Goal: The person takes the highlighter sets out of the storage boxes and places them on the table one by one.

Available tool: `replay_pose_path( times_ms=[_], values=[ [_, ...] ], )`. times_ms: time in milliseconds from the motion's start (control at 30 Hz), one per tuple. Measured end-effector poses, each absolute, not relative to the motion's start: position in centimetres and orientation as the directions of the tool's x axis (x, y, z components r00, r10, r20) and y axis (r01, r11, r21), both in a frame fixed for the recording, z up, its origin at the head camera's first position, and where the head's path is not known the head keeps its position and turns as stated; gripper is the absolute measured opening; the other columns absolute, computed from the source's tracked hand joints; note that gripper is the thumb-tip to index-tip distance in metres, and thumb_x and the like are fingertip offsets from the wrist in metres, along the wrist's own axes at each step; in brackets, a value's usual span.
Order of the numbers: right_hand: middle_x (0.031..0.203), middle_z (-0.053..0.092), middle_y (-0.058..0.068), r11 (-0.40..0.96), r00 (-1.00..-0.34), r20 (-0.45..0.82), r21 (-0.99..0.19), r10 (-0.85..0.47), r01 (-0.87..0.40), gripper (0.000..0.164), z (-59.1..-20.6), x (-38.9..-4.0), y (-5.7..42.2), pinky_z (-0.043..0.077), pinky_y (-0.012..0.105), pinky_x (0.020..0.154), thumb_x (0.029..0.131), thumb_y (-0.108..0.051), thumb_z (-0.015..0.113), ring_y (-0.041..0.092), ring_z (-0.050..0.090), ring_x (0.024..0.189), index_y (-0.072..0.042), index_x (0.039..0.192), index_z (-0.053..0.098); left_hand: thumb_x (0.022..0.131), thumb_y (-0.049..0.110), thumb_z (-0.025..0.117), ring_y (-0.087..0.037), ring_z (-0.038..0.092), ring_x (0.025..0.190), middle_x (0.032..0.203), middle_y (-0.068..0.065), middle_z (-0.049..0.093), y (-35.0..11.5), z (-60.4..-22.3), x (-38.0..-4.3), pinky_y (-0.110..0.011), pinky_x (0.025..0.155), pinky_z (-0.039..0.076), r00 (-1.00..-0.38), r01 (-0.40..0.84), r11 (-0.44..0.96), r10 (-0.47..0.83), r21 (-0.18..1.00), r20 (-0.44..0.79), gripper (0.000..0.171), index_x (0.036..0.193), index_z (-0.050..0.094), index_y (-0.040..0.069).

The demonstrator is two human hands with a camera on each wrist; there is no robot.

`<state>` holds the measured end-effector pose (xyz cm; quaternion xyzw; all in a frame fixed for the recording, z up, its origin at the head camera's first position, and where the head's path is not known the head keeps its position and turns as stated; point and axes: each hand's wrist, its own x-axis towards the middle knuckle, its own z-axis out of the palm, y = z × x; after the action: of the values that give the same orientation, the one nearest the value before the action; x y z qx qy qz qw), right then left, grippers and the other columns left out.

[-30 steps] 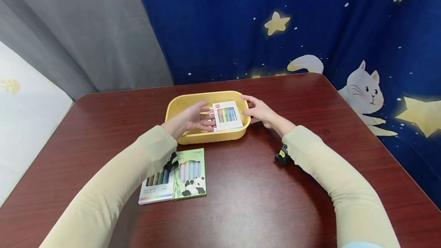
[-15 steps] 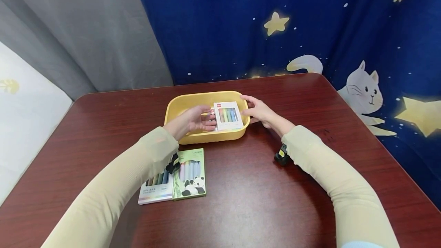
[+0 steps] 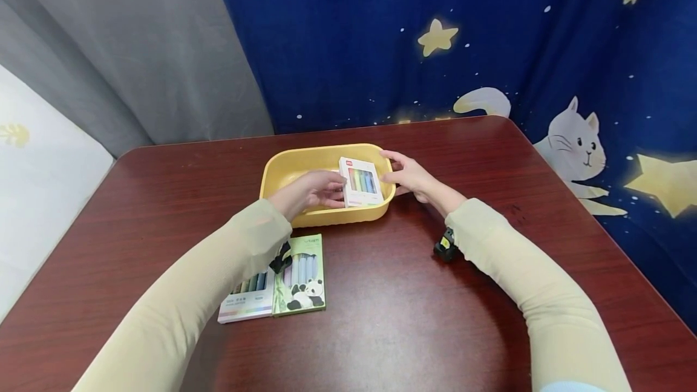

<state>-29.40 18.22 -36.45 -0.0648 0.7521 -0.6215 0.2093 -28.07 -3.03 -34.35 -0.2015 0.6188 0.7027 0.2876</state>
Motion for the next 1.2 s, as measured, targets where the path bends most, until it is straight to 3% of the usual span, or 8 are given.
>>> replay_pose_path(
  times_ms=[133, 267, 500, 800, 967, 1200],
  values=[
    [0.134, 0.033, 0.024, 0.217, -0.904, -0.235, -0.962, -0.356, 0.165, 0.069, -36.5, -29.4, 18.2, 0.055, 0.035, 0.069, 0.085, 0.003, 0.051, 0.025, 0.053, 0.098, -0.012, 0.145, 0.02, 0.087, -0.001, 0.053, -0.029, 0.06, 0.098, 0.118, -0.018, 0.055, -2.6, -34.4, -28.0, -0.043, 0.083, 0.05, -0.772, -0.626, 0.003, 0.14, 0.78, -0.62, 0.036, 0.123, 0.05, 0.002],
    [0.133, 0.033, 0.024, 0.219, -0.904, -0.237, -0.962, -0.357, 0.166, 0.069, -36.5, -29.4, 18.1, 0.055, 0.036, 0.07, 0.085, 0.003, 0.051, 0.025, 0.052, 0.098, -0.013, 0.145, 0.02, 0.087, -0.003, 0.052, -0.032, 0.057, 0.108, 0.118, -0.02, 0.055, -2.4, -34.5, -28.0, -0.041, 0.08, 0.05, -0.786, -0.604, 0.046, 0.131, 0.795, -0.605, 0.039, 0.126, 0.047, 0.002],
    [0.134, 0.033, 0.024, 0.22, -0.903, -0.241, -0.961, -0.355, 0.169, 0.069, -36.4, -29.5, 18.0, 0.055, 0.036, 0.07, 0.085, 0.003, 0.051, 0.026, 0.052, 0.099, -0.013, 0.145, 0.021, 0.089, -0.002, 0.05, -0.032, 0.059, 0.105, 0.118, -0.021, 0.056, -2.5, -34.4, -27.9, -0.041, 0.076, 0.051, -0.792, -0.595, 0.042, 0.135, 0.802, -0.595, 0.04, 0.128, 0.045, 0.004],
    [0.135, 0.033, 0.023, 0.218, -0.903, -0.233, -0.963, -0.361, 0.161, 0.07, -36.6, -29.5, 18.1, 0.055, 0.035, 0.071, 0.085, 0.001, 0.053, 0.02, 0.055, 0.095, -0.012, 0.145, 0.02, 0.088, -0.003, 0.049, -0.029, 0.058, 0.096, 0.122, -0.021, 0.053, -3.7, -33.5, -28.0, -0.029, 0.045, 0.052, -0.824, -0.553, 0.012, 0.142, 0.833, -0.549, 0.044, 0.131, 0.041, 0.006],
    [0.134, 0.033, 0.023, 0.231, -0.907, -0.233, -0.96, -0.351, 0.157, 0.069, -36.5, -29.4, 18.2, 0.055, 0.037, 0.072, 0.086, 0.0, 0.052, 0.023, 0.054, 0.097, -0.013, 0.145, 0.02, 0.088, -0.003, 0.049, -0.026, 0.056, 0.09, 0.122, -0.019, 0.05, -4.8, -32.9, -27.9, -0.027, 0.042, 0.051, -0.832, -0.542, -0.009, 0.147, 0.841, -0.535, 0.046, 0.132, 0.038, 0.007],
    [0.135, 0.032, 0.023, 0.241, -0.908, -0.244, -0.956, -0.341, 0.167, 0.068, -36.5, -29.4, 18.2, 0.054, 0.038, 0.074, 0.086, 0.0, 0.052, 0.028, 0.051, 0.104, -0.014, 0.146, 0.02, 0.089, -0.001, 0.05, -0.026, 0.055, 0.096, 0.125, -0.019, 0.049, -6.3, -31.8, -27.0, -0.026, 0.046, 0.052, -0.828, -0.548, -0.014, 0.148, 0.836, -0.54, 0.048, 0.134, 0.039, 0.011]
  ],
)
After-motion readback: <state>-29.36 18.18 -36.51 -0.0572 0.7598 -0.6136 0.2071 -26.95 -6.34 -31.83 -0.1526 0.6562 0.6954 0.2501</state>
